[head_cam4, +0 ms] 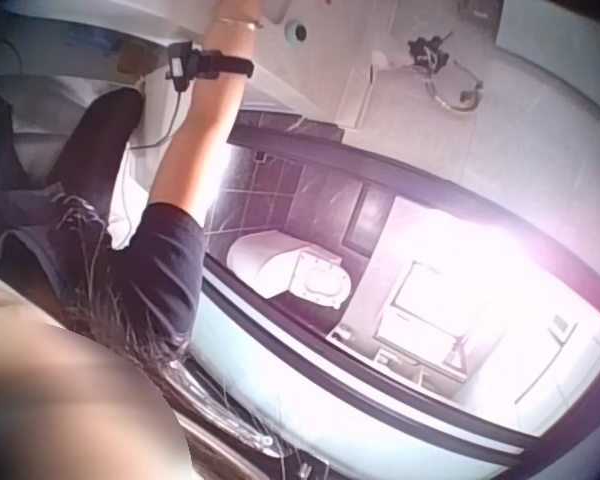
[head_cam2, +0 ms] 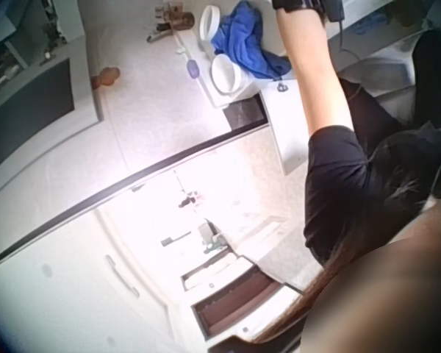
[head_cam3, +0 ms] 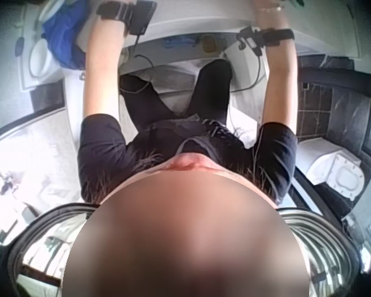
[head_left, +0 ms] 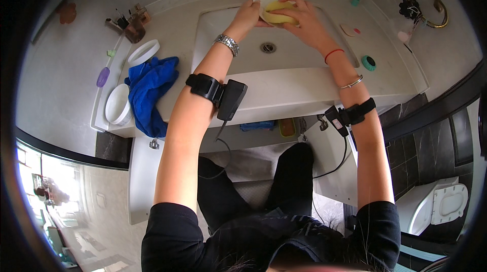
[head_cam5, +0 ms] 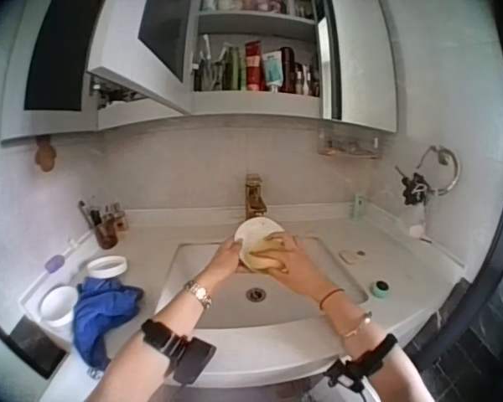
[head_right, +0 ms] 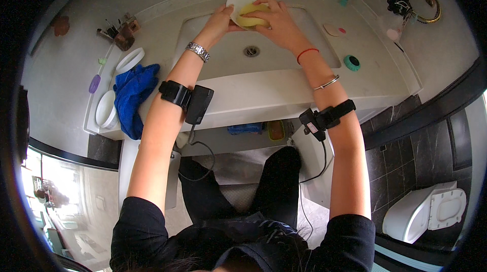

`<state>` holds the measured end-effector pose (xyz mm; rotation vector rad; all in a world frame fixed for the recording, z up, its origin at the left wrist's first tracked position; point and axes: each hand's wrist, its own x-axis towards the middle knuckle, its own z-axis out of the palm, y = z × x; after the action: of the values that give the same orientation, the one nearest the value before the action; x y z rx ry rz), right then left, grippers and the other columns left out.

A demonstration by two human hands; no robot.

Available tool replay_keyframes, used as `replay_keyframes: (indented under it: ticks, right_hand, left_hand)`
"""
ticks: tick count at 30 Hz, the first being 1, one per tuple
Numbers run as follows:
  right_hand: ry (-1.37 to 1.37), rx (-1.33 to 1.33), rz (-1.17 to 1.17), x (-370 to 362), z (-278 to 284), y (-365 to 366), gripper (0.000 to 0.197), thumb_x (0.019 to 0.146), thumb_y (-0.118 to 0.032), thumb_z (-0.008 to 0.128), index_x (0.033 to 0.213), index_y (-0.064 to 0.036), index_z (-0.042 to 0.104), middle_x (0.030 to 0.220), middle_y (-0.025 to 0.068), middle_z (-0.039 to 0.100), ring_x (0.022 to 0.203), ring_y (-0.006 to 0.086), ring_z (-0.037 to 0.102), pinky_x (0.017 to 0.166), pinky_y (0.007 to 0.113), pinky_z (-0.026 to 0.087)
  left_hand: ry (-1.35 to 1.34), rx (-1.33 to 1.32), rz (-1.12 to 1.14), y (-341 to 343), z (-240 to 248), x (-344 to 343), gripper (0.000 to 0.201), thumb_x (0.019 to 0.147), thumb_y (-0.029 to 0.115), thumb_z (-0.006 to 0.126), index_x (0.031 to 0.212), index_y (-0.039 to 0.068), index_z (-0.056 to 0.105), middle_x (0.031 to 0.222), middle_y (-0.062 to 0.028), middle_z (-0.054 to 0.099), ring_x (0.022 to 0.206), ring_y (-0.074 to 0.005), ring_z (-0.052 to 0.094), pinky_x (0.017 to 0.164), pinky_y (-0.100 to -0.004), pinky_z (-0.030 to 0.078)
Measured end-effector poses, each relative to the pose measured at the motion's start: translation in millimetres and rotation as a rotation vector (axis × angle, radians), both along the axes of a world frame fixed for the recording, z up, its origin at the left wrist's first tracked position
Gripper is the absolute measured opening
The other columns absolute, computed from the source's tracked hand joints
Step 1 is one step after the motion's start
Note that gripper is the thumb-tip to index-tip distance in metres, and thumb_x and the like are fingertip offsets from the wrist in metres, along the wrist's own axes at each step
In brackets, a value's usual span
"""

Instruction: The person washes a white plate at a bathroom sink using a yellow sponge and running water. They rinse the plate, apply soap, scrub both sides, and rinse again before placing it aside.

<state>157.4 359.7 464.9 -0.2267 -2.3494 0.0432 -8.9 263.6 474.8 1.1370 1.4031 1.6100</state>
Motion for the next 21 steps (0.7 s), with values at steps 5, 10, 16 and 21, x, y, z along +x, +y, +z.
replay_keyframes:
  ticks: [5, 10, 16, 21]
  right_hand:
    - [-0.123, -0.025, -0.221, 6.5, 5.8, 4.1, 0.03, 0.077, -0.015, 0.065, 0.106, -0.0219, 0.069, 0.123, 0.0032, 0.048, 0.111, 0.0303, 0.043, 0.096, 0.039, 0.04]
    - [0.107, 0.123, -0.421, 10.9, 0.6, 11.3, 0.031, 0.079, -0.015, 0.065, 0.109, -0.0183, 0.067, 0.123, 0.0052, 0.05, 0.11, 0.0292, 0.045, 0.095, 0.038, 0.041]
    - [0.475, -0.405, -0.173, 5.1, -0.9, 32.0, 0.027, 0.084, -0.02, 0.064, 0.111, -0.0178, 0.067, 0.123, 0.0082, 0.05, 0.111, 0.0285, 0.045, 0.092, 0.037, 0.041]
    - [0.226, -0.035, -0.299, 11.7, -2.7, 29.8, 0.026, 0.083, -0.022, 0.064, 0.108, -0.0201, 0.069, 0.122, 0.0072, 0.051, 0.109, 0.0247, 0.046, 0.093, 0.037, 0.039]
  left_hand:
    - [0.094, 0.011, 0.026, -2.2, 3.3, 1.3, 0.04, 0.101, 0.021, 0.03, 0.124, -0.009, 0.04, 0.118, -0.0237, 0.054, 0.1, -0.0313, 0.062, 0.085, -0.0379, 0.056]
    - [0.112, 0.003, -0.065, -2.4, 6.3, 2.0, 0.042, 0.101, 0.022, 0.031, 0.125, -0.011, 0.04, 0.117, -0.0247, 0.055, 0.098, -0.0318, 0.064, 0.085, -0.0384, 0.056]
    - [0.041, 0.007, -0.09, -2.6, 4.2, 0.4, 0.043, 0.101, 0.022, 0.031, 0.126, -0.012, 0.038, 0.118, -0.0264, 0.054, 0.099, -0.0326, 0.063, 0.086, -0.0387, 0.056]
    - [0.047, -0.023, -0.062, -2.6, 6.2, 0.1, 0.044, 0.101, 0.022, 0.03, 0.125, -0.014, 0.037, 0.12, -0.028, 0.052, 0.098, -0.0334, 0.063, 0.085, -0.0383, 0.057]
